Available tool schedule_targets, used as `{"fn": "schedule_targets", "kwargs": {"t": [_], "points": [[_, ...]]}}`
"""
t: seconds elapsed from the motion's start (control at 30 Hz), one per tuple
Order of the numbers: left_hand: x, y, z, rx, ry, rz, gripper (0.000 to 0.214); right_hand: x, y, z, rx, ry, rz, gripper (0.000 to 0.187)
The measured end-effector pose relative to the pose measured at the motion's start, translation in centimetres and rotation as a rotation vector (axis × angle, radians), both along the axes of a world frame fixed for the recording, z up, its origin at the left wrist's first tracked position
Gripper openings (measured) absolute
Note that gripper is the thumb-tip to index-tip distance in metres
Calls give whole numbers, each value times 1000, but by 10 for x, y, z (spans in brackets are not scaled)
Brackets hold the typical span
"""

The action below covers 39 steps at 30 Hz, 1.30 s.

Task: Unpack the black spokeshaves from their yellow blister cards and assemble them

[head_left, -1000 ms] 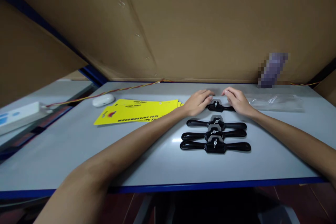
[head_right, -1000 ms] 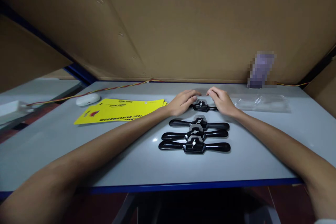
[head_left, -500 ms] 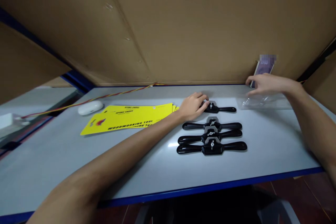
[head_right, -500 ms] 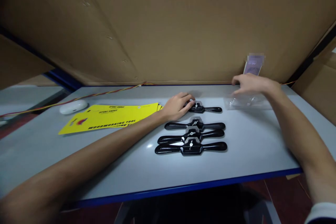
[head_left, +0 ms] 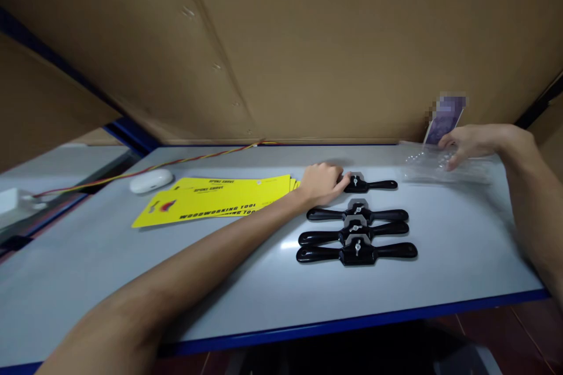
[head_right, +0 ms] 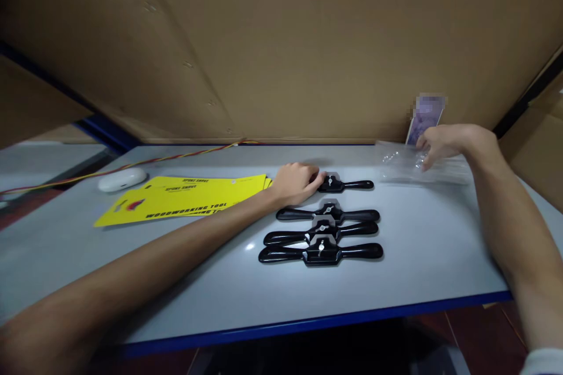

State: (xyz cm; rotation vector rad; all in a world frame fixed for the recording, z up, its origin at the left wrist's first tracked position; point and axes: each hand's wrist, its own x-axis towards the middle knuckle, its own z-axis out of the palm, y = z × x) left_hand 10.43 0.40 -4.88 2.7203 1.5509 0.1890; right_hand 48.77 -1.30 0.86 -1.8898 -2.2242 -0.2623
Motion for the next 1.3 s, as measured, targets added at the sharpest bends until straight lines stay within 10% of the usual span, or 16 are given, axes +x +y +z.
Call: {"fn": "schedule_targets", "kwargs": {"t": [0.17, 0.3, 0.43, 0.83, 1.03, 1.3], "points": [[0, -1, 0, -1, 17, 19, 62, -13, -8, 22, -11, 48, 45, 54], [1, -4, 2, 10, 30, 19, 63, -29, 0, 56, -378, 1, 141, 54], [0, -3, 2, -54, -42, 21, 63, -70, -5, 70, -203, 96, 302, 66], [-10, 25, 3, -273, -316, -70, 62, -150, -3, -14, -306, 163, 595, 107], [-17, 29, 14, -663, -643, -237, 41, -149, -2, -9, 20, 236, 663, 96], [-15, 29, 8, -697, -700, -274, 48, -153, -9, -9, 245, -96, 590, 68]]}}
